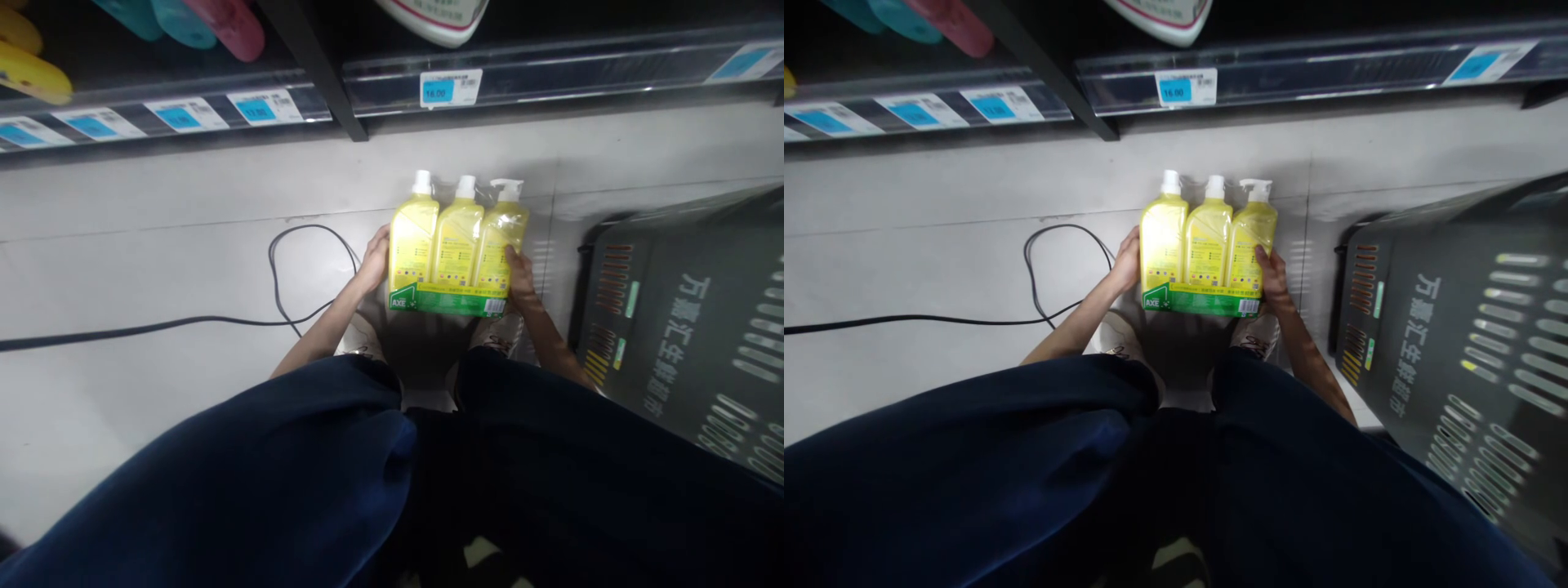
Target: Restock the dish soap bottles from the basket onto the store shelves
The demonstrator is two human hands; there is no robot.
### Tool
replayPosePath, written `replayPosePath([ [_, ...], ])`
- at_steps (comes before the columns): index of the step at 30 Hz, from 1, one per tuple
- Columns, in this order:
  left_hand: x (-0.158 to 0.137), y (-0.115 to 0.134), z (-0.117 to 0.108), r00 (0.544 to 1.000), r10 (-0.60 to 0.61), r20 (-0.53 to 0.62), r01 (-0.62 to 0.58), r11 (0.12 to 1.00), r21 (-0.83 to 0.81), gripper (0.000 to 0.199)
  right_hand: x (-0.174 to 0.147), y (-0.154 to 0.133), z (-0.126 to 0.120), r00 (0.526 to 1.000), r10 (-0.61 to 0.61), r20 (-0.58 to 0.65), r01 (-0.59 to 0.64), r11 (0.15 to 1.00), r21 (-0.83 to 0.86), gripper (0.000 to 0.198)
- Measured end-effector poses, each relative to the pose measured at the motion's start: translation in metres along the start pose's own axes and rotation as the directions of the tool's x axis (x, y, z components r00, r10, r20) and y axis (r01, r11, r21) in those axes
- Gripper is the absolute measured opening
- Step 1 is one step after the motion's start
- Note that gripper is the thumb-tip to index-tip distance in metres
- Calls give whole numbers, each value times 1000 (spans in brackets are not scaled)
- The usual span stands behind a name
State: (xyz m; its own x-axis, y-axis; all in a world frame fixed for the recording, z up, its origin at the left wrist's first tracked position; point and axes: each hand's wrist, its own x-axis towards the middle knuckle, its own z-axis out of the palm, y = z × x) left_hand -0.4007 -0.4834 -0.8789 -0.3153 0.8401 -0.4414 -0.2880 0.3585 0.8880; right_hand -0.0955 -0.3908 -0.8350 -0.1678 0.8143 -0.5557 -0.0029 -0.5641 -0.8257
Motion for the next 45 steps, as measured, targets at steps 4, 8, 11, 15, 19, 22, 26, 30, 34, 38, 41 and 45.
replayPosePath([
  [4,-1,2,1,1000,-11,-2,11,1000,-17,36,-1,-2,0,1000,2,0,-2,1000,-13,56],
  [8,-1,4,2,1000,3,1,-3,1000,-17,35,-2,-4,1,1000,-2,-1,2,1000,-31,56],
  [11,-1,5,3,1000,18,-9,-18,1000,-11,34,-1,-4,1,1000,4,-8,-4,1000,-24,58],
  [15,-1,3,3,1000,25,1,-25,999,-25,34,0,-2,0,1000,4,5,-4,1000,-18,58],
  [19,1,-3,-1,1000,17,-12,-17,1000,-12,35,-1,-2,0,1000,3,12,-3,1000,-14,54],
  [22,2,-6,-3,1000,11,-8,-11,1000,4,36,0,-1,0,1000,-4,8,4,1000,-6,57],
  [26,2,-5,-3,1000,14,8,-14,1000,7,37,0,0,0,1000,-2,9,2,1000,-6,56],
  [30,1,-2,-1,1000,7,-6,-7,1000,-7,37,-1,-1,1,1000,1,4,-1,1000,-9,55],
  [34,0,0,0,1000,-7,-12,7,1000,-4,36,-2,-3,1,1000,-3,3,3,1000,-20,56],
  [38,0,2,1,1000,-2,-21,2,1000,11,36,-1,-2,0,1000,1,5,-1,1000,-25,56],
  [41,-1,3,2,1000,-7,-25,8,1000,10,36,0,-1,0,1000,2,-2,-2,1000,-24,57],
  [45,-1,4,3,1000,-6,-20,6,1000,-9,34,-2,-4,3,1000,7,5,-7,1000,-2,56],
])
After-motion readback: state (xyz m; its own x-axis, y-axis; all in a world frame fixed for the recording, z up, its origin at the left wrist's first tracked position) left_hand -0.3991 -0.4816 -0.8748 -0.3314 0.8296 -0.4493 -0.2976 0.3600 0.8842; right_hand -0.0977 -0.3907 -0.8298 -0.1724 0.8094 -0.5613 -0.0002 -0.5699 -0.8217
